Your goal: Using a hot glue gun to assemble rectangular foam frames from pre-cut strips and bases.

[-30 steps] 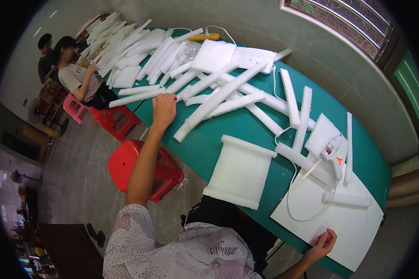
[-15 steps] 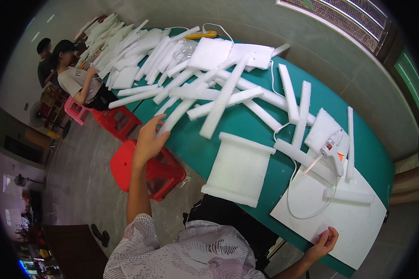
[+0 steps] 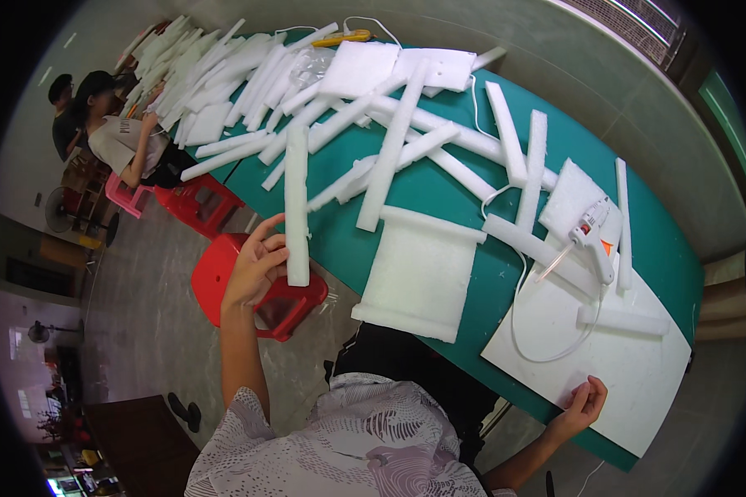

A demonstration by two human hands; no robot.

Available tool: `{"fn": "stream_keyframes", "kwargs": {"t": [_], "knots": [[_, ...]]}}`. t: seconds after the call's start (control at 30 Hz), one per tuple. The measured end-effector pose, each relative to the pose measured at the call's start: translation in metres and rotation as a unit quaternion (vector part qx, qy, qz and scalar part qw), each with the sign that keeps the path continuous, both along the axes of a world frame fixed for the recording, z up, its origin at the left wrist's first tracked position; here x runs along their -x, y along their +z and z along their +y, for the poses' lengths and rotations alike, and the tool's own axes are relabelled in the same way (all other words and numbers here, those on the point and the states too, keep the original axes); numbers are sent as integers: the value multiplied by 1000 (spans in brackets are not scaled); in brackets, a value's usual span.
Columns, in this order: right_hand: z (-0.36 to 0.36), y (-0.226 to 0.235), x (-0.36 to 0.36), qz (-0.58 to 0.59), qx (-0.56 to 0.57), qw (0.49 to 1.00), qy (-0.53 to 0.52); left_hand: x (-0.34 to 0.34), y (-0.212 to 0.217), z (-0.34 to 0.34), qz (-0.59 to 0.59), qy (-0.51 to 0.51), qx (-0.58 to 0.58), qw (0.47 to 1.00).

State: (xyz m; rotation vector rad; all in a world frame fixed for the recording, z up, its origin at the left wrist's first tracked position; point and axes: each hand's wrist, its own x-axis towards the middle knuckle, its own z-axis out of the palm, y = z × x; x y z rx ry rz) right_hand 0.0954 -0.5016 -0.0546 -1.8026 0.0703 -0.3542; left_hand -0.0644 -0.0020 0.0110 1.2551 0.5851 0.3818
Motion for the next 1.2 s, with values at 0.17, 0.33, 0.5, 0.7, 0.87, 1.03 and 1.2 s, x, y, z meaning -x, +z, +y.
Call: {"fn": "stream_keyframes", "kwargs": {"t": [0.17,0.33,0.5,0.7,0.87,1.03,1.2], "knots": [[2,3,0,1,1,1000,0,-10,-8,-22,20,-15,28,999],[4,3,1,-9,3,1000,-2,-13,-12,-45,16,-27,119,992],[11,4,5,-18,17,999,-26,-15,-27,-57,-47,4,192,980],[39,25,9,-35,14,999,-6,-32,-15,-82,1,-30,-3,1000],[110,60,-1,84,11,966,243,-34,-13,-85,49,-30,-46,997],[159,63,-7,86,61,921,375,-33,-39,-80,42,-20,-56,997],[181,56,-9,39,123,905,406,-43,-22,-89,94,-59,-138,984]]}}
